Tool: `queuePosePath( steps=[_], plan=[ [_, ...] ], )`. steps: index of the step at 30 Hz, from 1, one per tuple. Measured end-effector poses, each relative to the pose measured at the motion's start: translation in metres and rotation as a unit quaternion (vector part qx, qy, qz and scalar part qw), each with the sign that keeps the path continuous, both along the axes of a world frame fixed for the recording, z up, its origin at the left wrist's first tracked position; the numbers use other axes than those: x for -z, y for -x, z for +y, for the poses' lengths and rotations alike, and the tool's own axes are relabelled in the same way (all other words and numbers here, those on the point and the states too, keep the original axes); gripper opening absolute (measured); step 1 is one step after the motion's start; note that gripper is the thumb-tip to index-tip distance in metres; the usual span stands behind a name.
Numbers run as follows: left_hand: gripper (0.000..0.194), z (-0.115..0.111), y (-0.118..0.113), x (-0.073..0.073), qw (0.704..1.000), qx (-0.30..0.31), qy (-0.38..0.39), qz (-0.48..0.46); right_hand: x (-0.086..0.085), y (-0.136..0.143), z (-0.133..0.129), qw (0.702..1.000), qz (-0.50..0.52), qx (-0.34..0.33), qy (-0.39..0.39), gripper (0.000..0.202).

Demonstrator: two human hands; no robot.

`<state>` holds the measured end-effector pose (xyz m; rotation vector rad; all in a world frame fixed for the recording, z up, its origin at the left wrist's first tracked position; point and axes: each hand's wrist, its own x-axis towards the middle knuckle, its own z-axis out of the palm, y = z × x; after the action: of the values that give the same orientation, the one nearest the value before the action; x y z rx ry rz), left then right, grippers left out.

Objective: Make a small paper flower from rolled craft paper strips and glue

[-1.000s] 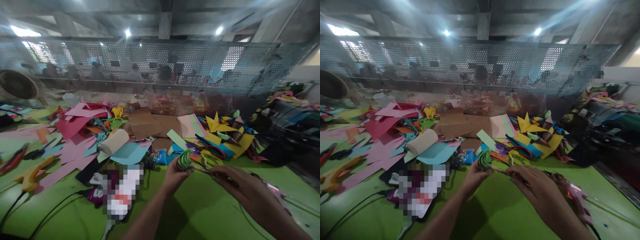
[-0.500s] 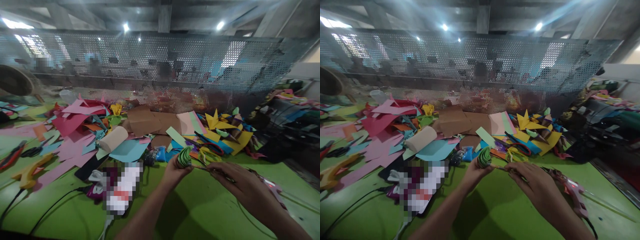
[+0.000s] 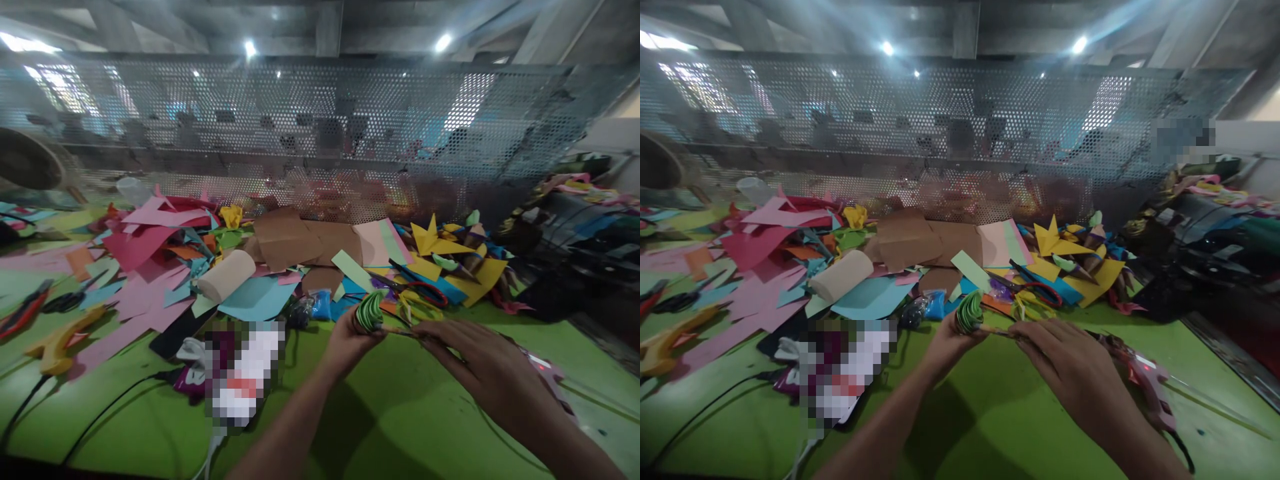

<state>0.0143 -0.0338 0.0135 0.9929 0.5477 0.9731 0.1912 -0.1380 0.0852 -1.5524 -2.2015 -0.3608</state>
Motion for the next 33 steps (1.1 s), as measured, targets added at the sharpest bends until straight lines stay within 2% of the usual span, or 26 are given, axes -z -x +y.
queuePosePath(
  steps=[8, 16, 22, 27, 30, 33],
  plan=[
    [0.048, 0.002, -0.001, 0.005, 0.999, 0.026, -0.015, -0.022, -0.004, -0.004, -0.002, 1.000, 0.008, -0.011, 0.028, 0.024],
    [0.049, 0.000, -0.001, 0.003, 0.998, 0.047, -0.005, -0.028, -0.005, -0.009, -0.002, 0.999, -0.014, -0.010, 0.029, 0.027],
    [0.045, 0.001, -0.001, 0.007, 0.999, 0.035, -0.011, -0.015, -0.002, -0.004, -0.001, 0.999, -0.021, -0.004, -0.024, 0.023],
    [0.046, 0.001, 0.001, 0.004, 0.999, 0.032, 0.008, -0.017, -0.001, 0.001, -0.002, 0.999, 0.029, 0.007, -0.033, 0.021],
    [0.050, 0.001, 0.000, 0.003, 0.999, 0.027, 0.027, -0.028, 0.004, -0.004, -0.005, 0.995, 0.096, 0.032, -0.005, 0.021],
    [0.055, 0.002, -0.002, 0.004, 0.998, -0.002, 0.049, -0.043, 0.016, -0.013, -0.009, 0.980, 0.184, 0.065, 0.049, 0.025]
  ],
)
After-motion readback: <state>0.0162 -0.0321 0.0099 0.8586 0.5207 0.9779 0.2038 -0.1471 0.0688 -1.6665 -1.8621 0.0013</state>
